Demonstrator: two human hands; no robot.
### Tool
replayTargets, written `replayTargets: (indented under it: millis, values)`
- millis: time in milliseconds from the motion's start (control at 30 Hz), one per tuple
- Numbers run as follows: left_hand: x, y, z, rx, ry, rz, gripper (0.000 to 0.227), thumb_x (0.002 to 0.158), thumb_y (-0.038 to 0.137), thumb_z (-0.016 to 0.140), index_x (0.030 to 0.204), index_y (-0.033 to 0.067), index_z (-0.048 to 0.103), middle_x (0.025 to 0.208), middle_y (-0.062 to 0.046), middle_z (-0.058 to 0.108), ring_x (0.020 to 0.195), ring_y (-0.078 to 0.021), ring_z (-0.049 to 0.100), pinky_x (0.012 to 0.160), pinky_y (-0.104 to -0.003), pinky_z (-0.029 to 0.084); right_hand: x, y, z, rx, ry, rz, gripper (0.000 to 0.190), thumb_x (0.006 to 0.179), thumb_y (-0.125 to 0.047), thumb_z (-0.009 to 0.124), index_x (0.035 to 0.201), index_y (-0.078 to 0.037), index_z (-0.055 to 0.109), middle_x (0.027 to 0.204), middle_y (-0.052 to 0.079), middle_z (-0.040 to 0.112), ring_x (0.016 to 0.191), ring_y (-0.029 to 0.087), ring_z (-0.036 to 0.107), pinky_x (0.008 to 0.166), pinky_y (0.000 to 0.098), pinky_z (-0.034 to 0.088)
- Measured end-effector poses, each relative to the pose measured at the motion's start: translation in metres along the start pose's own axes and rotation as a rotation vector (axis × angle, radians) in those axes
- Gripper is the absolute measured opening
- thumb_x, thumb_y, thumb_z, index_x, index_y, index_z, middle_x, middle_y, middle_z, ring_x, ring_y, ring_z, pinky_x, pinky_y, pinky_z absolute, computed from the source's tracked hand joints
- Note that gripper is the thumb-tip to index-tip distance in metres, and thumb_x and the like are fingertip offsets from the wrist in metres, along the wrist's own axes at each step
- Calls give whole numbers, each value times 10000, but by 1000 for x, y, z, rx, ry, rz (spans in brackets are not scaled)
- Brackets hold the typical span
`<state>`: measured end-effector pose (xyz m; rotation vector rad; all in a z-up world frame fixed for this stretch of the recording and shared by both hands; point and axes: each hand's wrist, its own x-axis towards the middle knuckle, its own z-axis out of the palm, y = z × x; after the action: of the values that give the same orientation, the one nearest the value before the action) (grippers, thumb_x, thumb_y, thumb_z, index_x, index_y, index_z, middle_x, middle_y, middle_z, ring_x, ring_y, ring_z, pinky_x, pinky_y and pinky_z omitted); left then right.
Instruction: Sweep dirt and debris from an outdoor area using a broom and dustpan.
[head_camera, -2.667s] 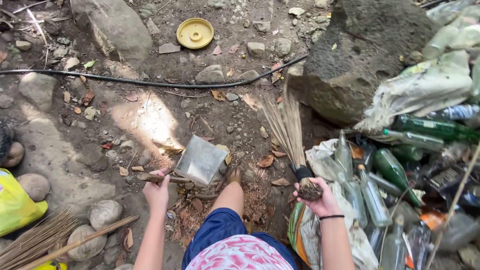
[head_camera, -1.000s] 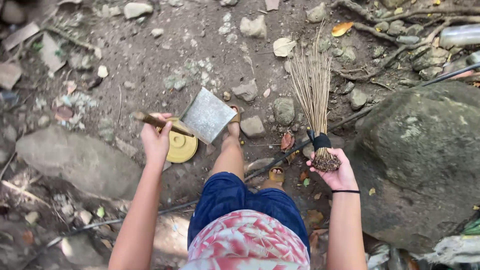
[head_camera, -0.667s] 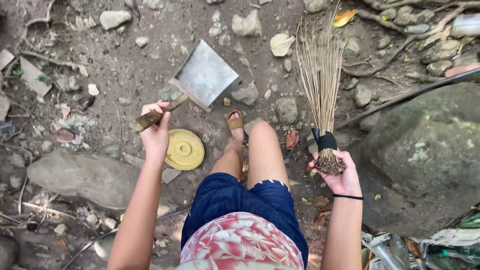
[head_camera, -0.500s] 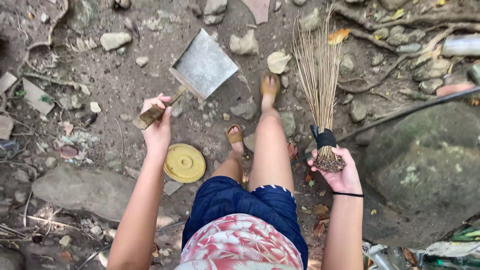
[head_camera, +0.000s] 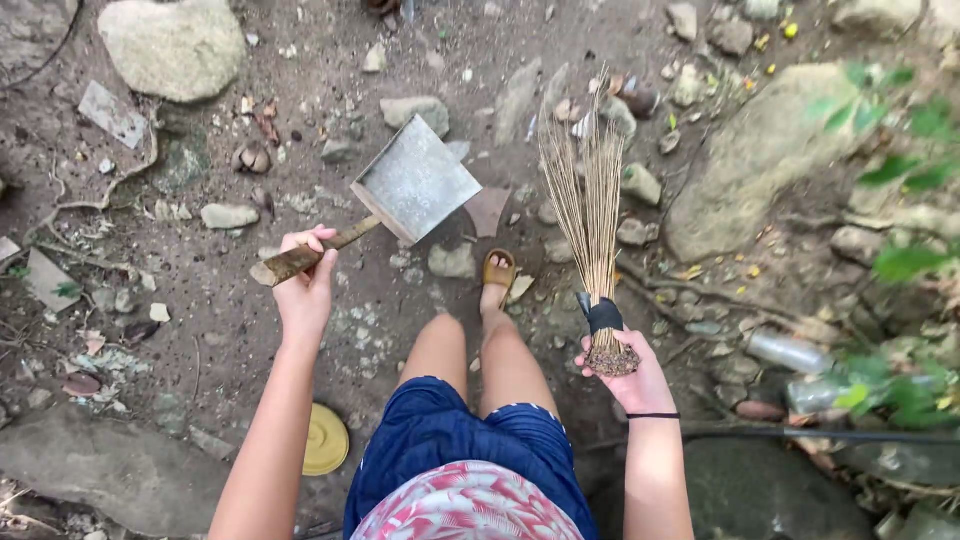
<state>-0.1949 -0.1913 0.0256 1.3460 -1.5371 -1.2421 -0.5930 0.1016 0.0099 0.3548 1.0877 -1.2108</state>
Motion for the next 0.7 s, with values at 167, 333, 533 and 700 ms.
replayTargets:
  millis: [167, 333, 533, 700]
  values:
    - [82, 45, 43, -17, 24, 2, 258, 973, -127, 607, 1063, 83, 488, 1229, -79, 656, 1318, -214, 579, 1124, -355, 456, 47, -98, 36, -29, 10, -13, 448, 893, -307, 576, 1231, -13, 544, 968, 198, 686, 811, 382, 702, 659, 444, 569]
    - [177, 63, 84, -11, 42, 38, 252, 956, -132, 611, 1040, 75, 494, 1204, -83, 661, 1310, -201, 591, 1111, -341, 457, 104, -191, 76, 28, 60, -27, 458, 888, -315, 570, 1197, 24, 569, 983, 204, 692, 832, 397, 709, 686, 447, 578]
    - [329, 86, 151, 4, 41, 0, 245, 921, -130, 630, 1005, 62, 502, 1163, -78, 679, 1135, -159, 622, 994, -299, 489, 181, -317, 138, 175, 40, -87, 459, 920, -353, 570, 1160, 38, 581, 1005, 192, 695, 881, 367, 691, 721, 432, 584]
    - [459, 137, 210, -17, -8, -71, 213, 925, -104, 635, 996, 63, 522, 1109, -67, 699, 1070, -118, 656, 913, -262, 512, 227, -428, 200, 438, 147, -153, 471, 951, -471, 565, 1124, -36, 617, 963, 147, 672, 886, 316, 664, 665, 384, 535]
